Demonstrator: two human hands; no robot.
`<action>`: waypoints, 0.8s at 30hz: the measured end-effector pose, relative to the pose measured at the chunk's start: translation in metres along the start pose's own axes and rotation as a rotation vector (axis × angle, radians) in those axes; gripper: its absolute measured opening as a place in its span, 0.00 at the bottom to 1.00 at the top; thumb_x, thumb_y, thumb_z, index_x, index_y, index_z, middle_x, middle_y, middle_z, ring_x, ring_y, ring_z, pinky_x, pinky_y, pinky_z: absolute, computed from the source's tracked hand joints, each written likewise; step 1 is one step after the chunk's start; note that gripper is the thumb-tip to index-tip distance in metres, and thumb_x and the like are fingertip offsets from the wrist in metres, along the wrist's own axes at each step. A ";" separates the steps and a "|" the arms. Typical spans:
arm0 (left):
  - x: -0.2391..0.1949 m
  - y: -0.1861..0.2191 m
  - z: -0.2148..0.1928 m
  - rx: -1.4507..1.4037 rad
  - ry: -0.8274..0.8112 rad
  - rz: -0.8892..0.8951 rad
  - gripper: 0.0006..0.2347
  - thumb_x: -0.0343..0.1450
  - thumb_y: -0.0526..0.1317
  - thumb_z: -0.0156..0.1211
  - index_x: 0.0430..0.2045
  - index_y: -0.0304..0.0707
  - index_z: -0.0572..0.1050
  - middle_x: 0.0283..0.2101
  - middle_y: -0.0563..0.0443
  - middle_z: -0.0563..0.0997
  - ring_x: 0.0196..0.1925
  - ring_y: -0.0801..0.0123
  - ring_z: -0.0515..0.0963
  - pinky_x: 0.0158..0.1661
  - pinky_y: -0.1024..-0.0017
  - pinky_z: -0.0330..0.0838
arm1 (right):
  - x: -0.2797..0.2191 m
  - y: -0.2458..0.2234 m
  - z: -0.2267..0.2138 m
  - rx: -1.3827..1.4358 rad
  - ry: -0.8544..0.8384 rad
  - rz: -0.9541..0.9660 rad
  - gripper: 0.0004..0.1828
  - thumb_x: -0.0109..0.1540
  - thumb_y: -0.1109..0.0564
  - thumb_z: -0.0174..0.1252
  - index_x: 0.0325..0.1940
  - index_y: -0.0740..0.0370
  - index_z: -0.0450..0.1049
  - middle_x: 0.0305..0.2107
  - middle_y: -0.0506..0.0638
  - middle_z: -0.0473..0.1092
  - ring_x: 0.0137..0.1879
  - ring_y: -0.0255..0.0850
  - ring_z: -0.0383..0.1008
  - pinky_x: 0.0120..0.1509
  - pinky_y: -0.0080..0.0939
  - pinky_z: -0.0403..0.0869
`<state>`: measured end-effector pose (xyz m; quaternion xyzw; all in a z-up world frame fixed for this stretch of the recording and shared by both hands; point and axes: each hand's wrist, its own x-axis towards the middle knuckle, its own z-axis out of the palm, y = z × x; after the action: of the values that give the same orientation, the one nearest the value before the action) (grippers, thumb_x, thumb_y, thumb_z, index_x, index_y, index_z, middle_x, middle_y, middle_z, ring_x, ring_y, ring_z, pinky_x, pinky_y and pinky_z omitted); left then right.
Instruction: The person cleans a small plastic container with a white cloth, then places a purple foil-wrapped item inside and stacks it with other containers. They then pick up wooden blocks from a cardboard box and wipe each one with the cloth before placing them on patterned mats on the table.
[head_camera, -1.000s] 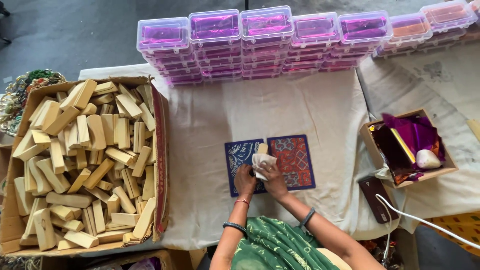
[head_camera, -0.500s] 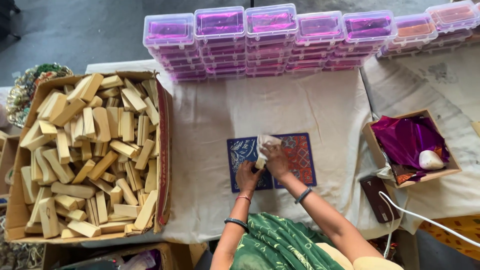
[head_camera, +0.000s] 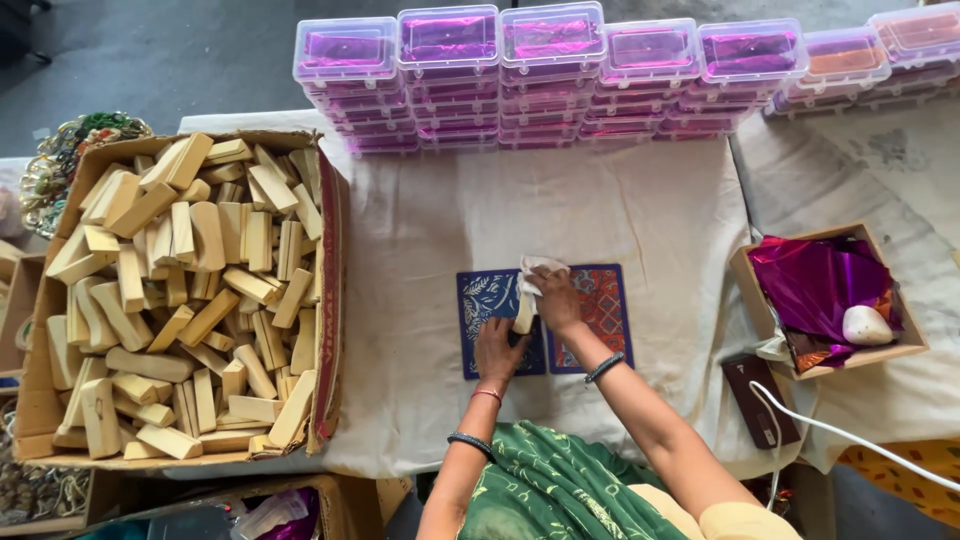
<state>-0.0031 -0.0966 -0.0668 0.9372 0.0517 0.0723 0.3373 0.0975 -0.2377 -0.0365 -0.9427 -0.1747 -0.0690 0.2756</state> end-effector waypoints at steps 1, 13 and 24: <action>0.001 0.002 -0.002 0.000 0.004 -0.004 0.18 0.60 0.47 0.75 0.40 0.42 0.80 0.41 0.49 0.76 0.46 0.53 0.75 0.45 0.57 0.73 | -0.002 0.000 0.005 0.001 -0.002 -0.005 0.21 0.54 0.65 0.60 0.50 0.51 0.82 0.54 0.44 0.75 0.57 0.50 0.71 0.60 0.47 0.74; 0.005 0.007 0.015 0.095 0.035 -0.017 0.12 0.59 0.35 0.65 0.34 0.43 0.75 0.39 0.48 0.75 0.46 0.51 0.75 0.43 0.55 0.72 | -0.057 -0.006 -0.004 0.012 -0.100 -0.147 0.25 0.51 0.63 0.63 0.52 0.49 0.82 0.55 0.43 0.75 0.60 0.49 0.71 0.59 0.44 0.75; 0.017 0.018 0.030 -0.360 -0.122 -0.245 0.31 0.66 0.52 0.65 0.59 0.31 0.66 0.44 0.40 0.79 0.43 0.49 0.82 0.44 0.57 0.78 | 0.001 0.069 0.042 0.629 0.034 0.315 0.21 0.57 0.66 0.62 0.54 0.57 0.80 0.48 0.50 0.80 0.52 0.35 0.80 0.56 0.35 0.76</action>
<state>0.0192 -0.1262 -0.0764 0.8512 0.1310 -0.0181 0.5079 0.1251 -0.2691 -0.1056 -0.8258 -0.0353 0.0159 0.5627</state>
